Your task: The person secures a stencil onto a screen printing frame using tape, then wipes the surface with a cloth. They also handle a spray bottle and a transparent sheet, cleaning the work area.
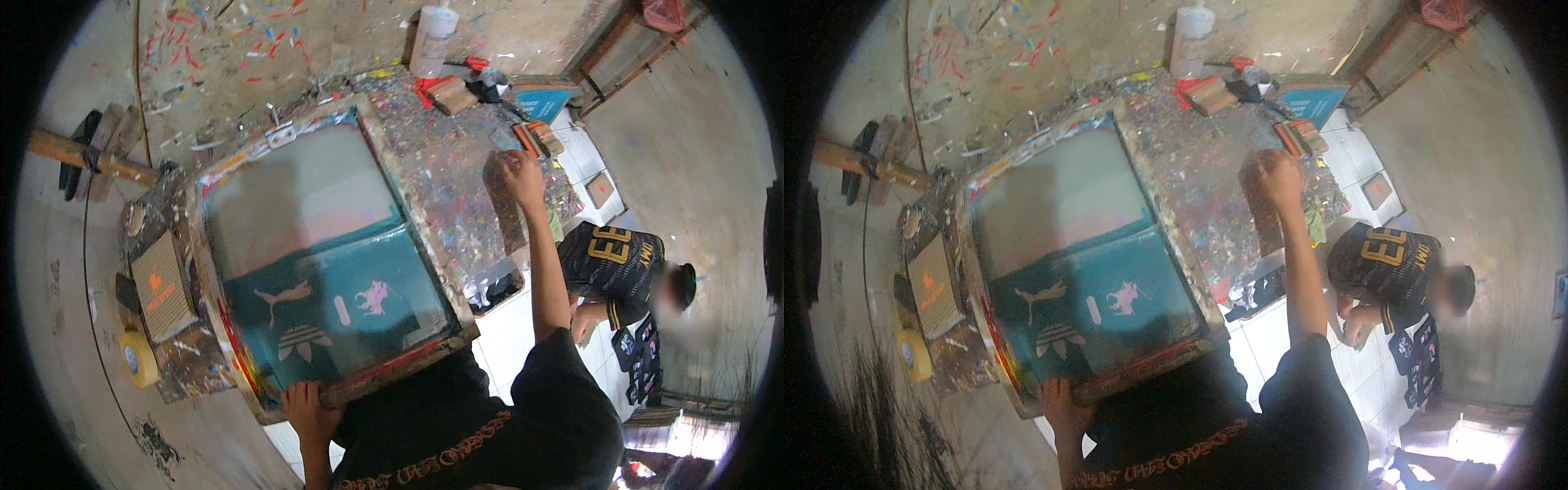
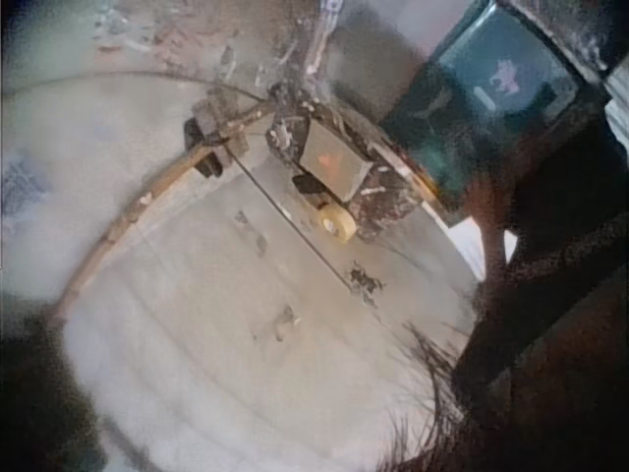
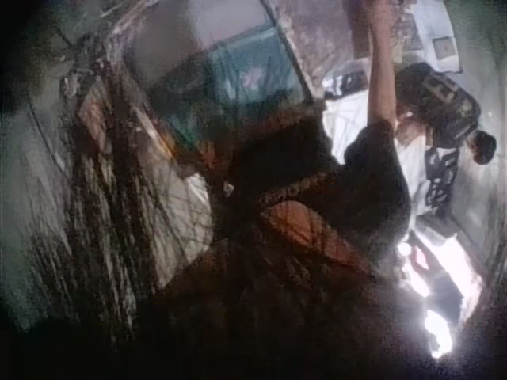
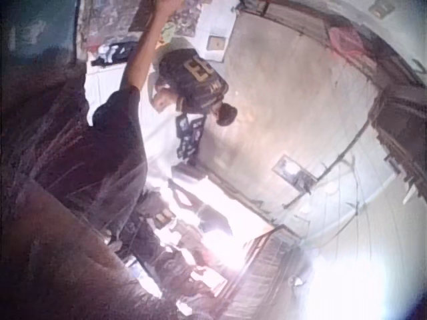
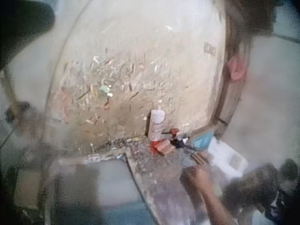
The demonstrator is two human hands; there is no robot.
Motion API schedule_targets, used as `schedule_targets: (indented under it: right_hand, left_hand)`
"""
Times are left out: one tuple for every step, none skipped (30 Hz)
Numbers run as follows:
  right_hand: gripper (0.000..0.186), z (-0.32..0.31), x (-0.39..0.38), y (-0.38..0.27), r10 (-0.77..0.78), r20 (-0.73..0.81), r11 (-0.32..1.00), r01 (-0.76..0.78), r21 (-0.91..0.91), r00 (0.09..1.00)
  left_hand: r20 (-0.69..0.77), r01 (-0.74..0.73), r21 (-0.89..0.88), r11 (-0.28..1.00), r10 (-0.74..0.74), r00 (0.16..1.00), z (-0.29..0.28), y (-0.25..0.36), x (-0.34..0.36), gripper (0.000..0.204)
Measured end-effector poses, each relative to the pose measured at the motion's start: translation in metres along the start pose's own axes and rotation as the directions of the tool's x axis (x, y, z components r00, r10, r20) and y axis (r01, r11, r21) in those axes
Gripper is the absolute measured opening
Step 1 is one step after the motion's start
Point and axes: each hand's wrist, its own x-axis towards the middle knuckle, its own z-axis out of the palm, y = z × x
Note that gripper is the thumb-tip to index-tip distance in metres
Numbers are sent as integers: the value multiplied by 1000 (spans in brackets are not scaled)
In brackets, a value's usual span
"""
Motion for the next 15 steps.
schedule_targets:
  right_hand:
    - [32, 7, 11, -3, 2, -7, 999, -2, -43, 1000]
    - [33, 13, 20, 0, 12, -13, 996, -13, -88, 1000]
    - [34, 21, 30, 7, -56, -95, 984, 39, -175, 994]
    - [34, 30, 38, 7, -131, -162, 961, 85, -261, 978]
    - [35, 35, 44, 9, -209, -220, 929, 122, -351, 953]
    - [37, 35, 49, 14, -42, -75, 962, 20, -273, 996]
    - [35, 36, 52, 13, -22, -28, 959, 13, -283, 999]
    - [34, 37, 56, 14, -1, 20, 956, 7, -294, 1000]
    - [33, 36, 61, 14, 21, 66, 952, 0, -305, 998]
    - [34, 35, 63, 15, 2, 77, 953, 21, -302, 997]
    - [35, 34, 67, 17, -17, 88, 953, 43, -300, 996]
    - [37, 33, 71, 18, -37, 98, 952, 64, -298, 995]
    - [39, 34, 78, 17, 2, 125, 932, 44, -359, 992]
    - [42, 36, 85, 15, 46, 154, 907, 23, -420, 987]
    - [45, 38, 88, 13, 90, 179, 877, 7, -480, 980]
  left_hand:
    - [-23, 1, 16, 1000, -1, 1000, 4, -1, -2, 56]
    - [-40, -2, 32, 1000, 3, 999, 5, -2, -4, 55]
    - [-57, -6, 47, 999, 8, 998, 7, -2, -3, 55]
    - [-54, 1, 49, 999, 2, 999, 7, -2, -3, 54]
    - [-51, 6, 50, 999, -4, 999, 8, -3, -2, 53]
    - [-47, 11, 51, 999, -8, 999, 9, -3, 0, 52]
    - [-64, 8, 60, 998, -4, 998, 7, -1, 1, 51]
    - [-81, 4, 68, 998, 2, 997, 5, 2, 1, 50]
    - [-98, -1, 76, 997, 8, 995, 4, 4, 3, 49]
    - [-90, 0, 78, 997, 7, 996, 4, 4, 2, 49]
    - [-83, 2, 79, 997, 5, 997, 4, 3, 2, 48]
    - [-76, 3, 79, 997, 3, 997, 5, 2, 1, 48]
    - [-69, -1, 87, 996, 7, 998, 6, 0, -1, 48]
    - [-58, -7, 95, 995, 13, 998, 9, -4, -4, 48]
    - [-46, -13, 103, 995, 18, 999, 12, -8, -5, 48]
